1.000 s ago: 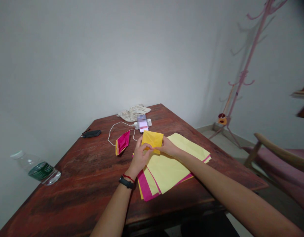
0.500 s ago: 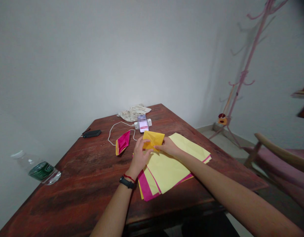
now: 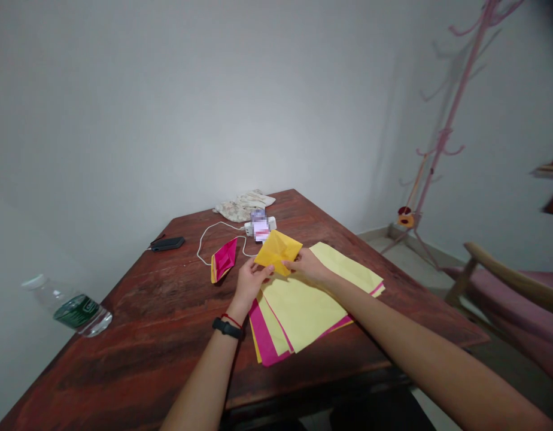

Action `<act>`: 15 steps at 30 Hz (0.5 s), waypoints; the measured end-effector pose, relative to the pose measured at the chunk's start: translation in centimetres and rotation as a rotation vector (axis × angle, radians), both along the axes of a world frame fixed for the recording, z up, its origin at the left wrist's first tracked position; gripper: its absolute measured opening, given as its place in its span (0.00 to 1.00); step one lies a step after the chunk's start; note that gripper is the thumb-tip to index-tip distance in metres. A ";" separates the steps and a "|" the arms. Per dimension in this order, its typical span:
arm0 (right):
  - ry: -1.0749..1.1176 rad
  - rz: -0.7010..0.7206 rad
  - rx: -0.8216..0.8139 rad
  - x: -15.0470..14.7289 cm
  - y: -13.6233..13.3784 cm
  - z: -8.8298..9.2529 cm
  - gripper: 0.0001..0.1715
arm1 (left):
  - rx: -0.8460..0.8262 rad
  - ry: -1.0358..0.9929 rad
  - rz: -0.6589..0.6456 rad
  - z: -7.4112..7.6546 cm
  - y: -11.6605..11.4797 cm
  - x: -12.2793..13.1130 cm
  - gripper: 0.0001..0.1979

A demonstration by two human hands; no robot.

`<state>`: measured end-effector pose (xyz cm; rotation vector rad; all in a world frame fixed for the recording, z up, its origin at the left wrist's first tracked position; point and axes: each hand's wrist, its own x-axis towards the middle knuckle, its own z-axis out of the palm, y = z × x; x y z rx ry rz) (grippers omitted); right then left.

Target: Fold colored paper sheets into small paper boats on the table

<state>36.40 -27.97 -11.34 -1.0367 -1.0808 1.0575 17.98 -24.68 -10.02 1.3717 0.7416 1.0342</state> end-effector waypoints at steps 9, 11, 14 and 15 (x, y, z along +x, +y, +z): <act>0.053 0.106 0.070 -0.3 -0.5 0.5 0.26 | 0.013 0.055 -0.001 -0.1 -0.2 0.5 0.17; 0.045 0.131 0.070 -0.3 -0.3 0.2 0.28 | 0.030 0.052 0.037 -0.2 0.0 0.5 0.15; 0.056 0.161 0.060 -0.3 -0.2 -0.1 0.28 | 0.046 0.045 0.057 -0.3 0.2 0.4 0.13; 0.066 0.172 0.058 -0.3 -0.2 -0.2 0.29 | 0.053 0.041 0.059 -0.4 0.2 0.4 0.13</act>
